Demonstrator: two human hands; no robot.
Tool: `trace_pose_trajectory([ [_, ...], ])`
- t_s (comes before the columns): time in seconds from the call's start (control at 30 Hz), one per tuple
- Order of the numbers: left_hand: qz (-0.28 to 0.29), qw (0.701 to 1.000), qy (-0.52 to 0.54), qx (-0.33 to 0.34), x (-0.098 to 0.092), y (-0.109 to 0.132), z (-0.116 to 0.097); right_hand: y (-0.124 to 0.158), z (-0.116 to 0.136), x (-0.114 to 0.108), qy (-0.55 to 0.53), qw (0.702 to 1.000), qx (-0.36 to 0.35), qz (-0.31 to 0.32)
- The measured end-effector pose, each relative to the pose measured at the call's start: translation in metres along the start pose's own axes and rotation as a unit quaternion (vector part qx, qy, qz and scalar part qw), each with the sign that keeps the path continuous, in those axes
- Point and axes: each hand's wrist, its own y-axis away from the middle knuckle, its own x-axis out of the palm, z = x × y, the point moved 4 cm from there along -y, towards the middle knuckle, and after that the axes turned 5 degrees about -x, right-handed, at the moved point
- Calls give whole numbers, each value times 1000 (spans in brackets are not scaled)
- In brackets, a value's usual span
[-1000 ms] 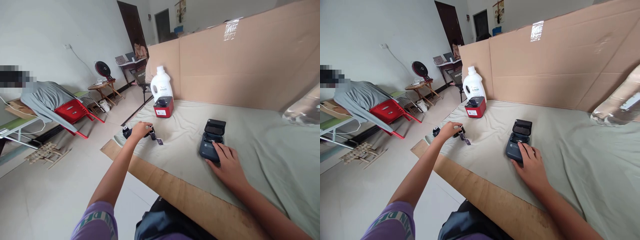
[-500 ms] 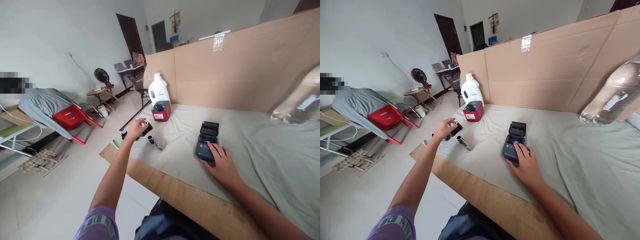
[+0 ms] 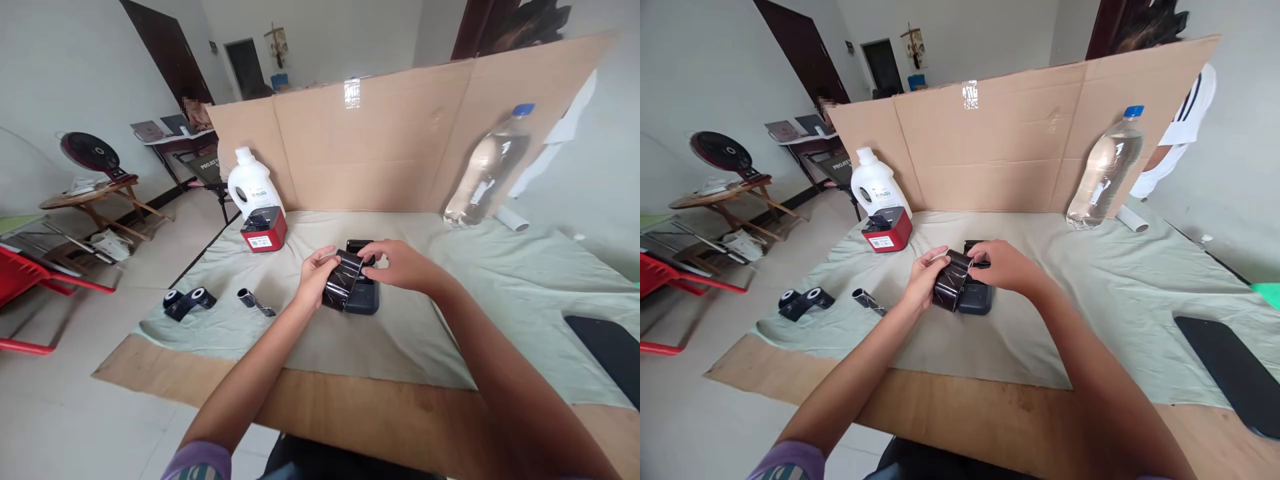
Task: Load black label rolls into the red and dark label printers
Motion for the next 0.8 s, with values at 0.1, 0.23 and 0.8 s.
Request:
trace_pose_trajectory([
  [0.1,-31,999,24,-14,-4,-5,17,-11,-6,8,8,999,32,38],
  [0.23,-18,1000,-9,-2,-9,-2,26,-18,-17,24,41,996,28,70],
  [0.8,35,923,-380,38,-15,19,37,-23,-61,52,157,974,112,122],
])
